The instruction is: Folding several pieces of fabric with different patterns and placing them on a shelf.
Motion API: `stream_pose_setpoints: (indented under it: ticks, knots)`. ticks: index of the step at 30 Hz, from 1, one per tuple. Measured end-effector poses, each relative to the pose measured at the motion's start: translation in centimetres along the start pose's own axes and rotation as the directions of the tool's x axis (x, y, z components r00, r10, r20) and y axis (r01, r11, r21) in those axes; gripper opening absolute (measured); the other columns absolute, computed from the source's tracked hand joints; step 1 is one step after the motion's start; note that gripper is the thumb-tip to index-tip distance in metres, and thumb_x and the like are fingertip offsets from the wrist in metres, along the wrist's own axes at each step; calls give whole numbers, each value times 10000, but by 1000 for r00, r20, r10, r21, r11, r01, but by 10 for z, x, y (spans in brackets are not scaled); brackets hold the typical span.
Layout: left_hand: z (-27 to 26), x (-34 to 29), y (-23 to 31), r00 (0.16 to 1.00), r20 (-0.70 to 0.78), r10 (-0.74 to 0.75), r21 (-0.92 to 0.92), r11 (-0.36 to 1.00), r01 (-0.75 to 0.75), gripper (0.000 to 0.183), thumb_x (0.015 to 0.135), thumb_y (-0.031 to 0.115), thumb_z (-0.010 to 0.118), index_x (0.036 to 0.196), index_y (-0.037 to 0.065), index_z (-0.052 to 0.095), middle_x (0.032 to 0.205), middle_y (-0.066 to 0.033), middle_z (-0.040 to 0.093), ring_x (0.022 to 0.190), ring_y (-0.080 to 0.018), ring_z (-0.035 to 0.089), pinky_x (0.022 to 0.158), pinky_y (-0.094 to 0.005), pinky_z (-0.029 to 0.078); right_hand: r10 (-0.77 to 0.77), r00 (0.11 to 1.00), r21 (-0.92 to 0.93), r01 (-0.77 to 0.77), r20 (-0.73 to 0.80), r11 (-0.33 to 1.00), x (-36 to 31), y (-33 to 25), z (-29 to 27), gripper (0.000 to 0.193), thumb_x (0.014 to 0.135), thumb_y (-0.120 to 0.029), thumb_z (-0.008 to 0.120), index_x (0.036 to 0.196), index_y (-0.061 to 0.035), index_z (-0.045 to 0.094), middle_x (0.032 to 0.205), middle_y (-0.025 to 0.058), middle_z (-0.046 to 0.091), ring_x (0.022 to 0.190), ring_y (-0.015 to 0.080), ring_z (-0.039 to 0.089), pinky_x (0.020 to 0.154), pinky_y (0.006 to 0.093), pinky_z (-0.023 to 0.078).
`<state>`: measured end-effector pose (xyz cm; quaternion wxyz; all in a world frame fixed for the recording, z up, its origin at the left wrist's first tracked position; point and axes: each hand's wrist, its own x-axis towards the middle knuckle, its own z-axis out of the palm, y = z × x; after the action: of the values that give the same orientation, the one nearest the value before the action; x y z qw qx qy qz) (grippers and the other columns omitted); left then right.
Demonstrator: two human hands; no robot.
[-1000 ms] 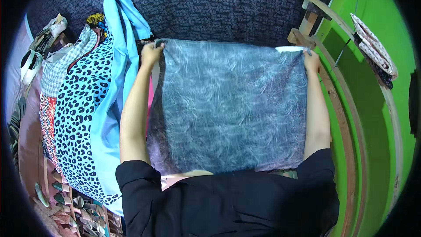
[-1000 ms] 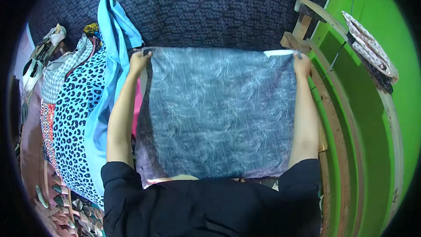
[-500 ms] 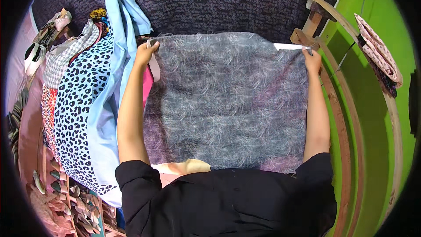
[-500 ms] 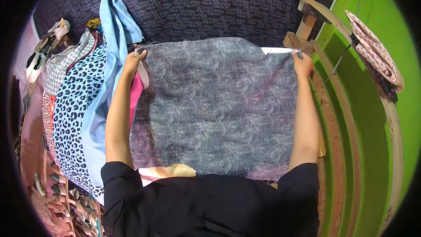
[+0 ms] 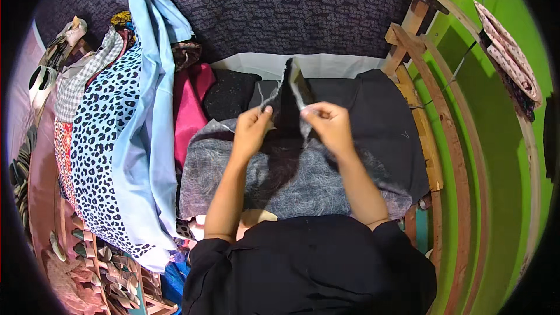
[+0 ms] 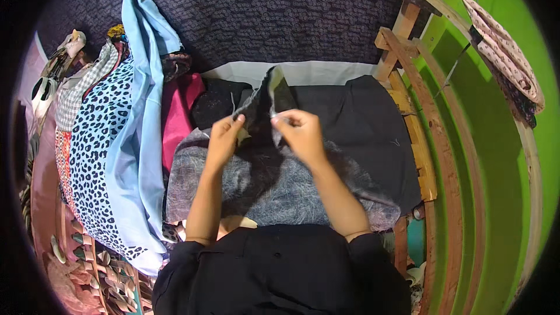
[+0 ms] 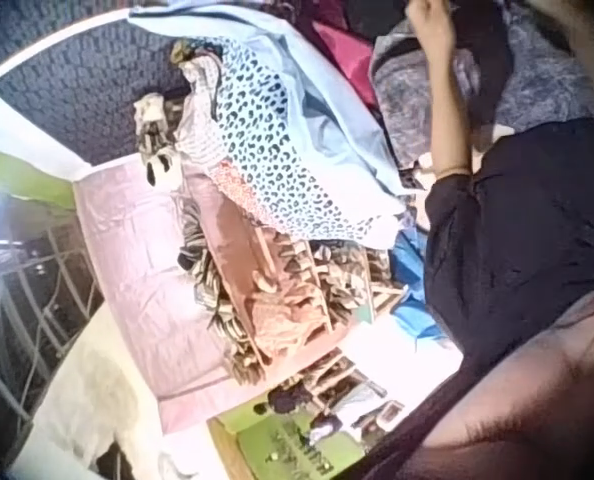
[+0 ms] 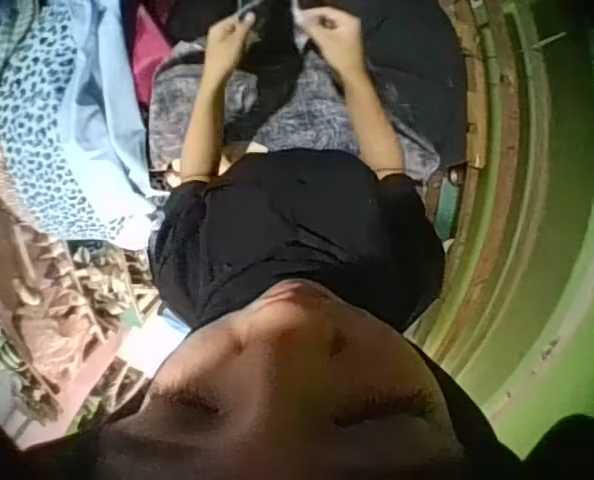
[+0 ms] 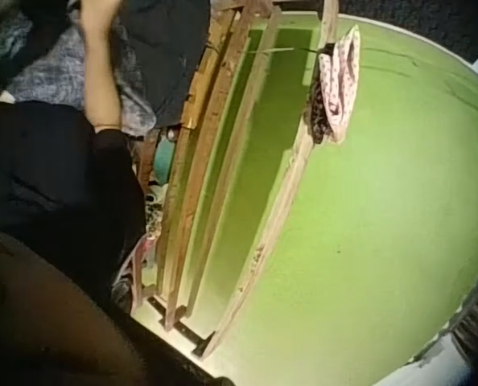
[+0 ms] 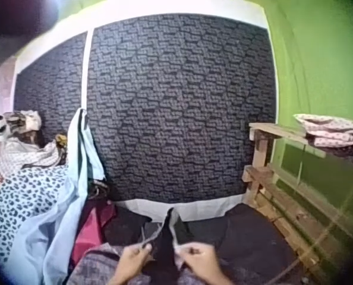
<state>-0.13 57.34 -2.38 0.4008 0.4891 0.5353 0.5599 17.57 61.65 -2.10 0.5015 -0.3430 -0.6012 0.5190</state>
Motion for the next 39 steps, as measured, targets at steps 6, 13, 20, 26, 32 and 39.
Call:
stream_pose_setpoints:
  ticks: [6, 13, 20, 26, 32, 39]
  knots:
    - [33, -37, -15, 1000, -15, 19, -49, 999, -19, 285, 899, 204, 475, 739, -21, 546, 583, 67, 411, 567, -20, 338, 475, -213, 278, -7, 998, 168, 18, -64, 986, -34, 28, 32, 106, 784, -14, 613, 874, 38, 594, 790, 49, 607, 710, 58, 546, 627, 179, 442]
    - [38, -60, -25, 999, -34, 28, 59, 998, -26, 258, 902, 203, 459, 838, -24, 566, 595, 31, 419, 585, -42, 356, 502, -239, 314, -31, 986, 263, 74, -163, 962, -49, 28, 31, 172, 801, 17, 573, 953, 17, 492, 806, 48, 567, 780, 74, 543, 660, 179, 440]
    - [37, -73, -33, 1000, -8, 25, -50, 998, -26, 192, 826, 197, 597, 837, 6, 589, 642, 41, 522, 601, -28, 418, 517, -206, 338, 110, 992, 302, -123, 59, 945, -69, 3, 29, 245, 873, -79, 474, 1096, 23, 471, 935, 137, 603, 875, 124, 561, 782, 240, 432]
    - [33, -84, -40, 998, 45, 45, -135, 990, -38, 196, 893, 210, 499, 842, 26, 548, 663, 70, 474, 600, -9, 382, 502, -175, 296, 95, 993, 279, -109, 63, 954, -82, 9, 33, 340, 780, -13, 594, 1099, 29, 483, 1008, 134, 576, 952, 169, 558, 858, 270, 425]
    - [30, -93, -37, 983, 152, -105, -493, 854, 168, 224, 922, 262, 412, 827, 74, 490, 677, 56, 429, 594, -39, 380, 534, -196, 304, -296, 946, -239, 320, 129, 917, -81, 3, 27, 297, 688, -1, 663, 970, 22, 573, 968, 103, 593, 900, 175, 579, 794, 271, 458]
    - [35, -97, -28, 983, 105, -149, -552, 813, 182, 264, 926, 290, 385, 818, 71, 486, 625, 32, 413, 543, -61, 365, 496, -219, 278, -476, 875, -318, 479, 90, 818, -84, 10, 33, 116, 685, 21, 631, 800, 3, 624, 815, 106, 604, 752, 214, 601, 665, 285, 473]
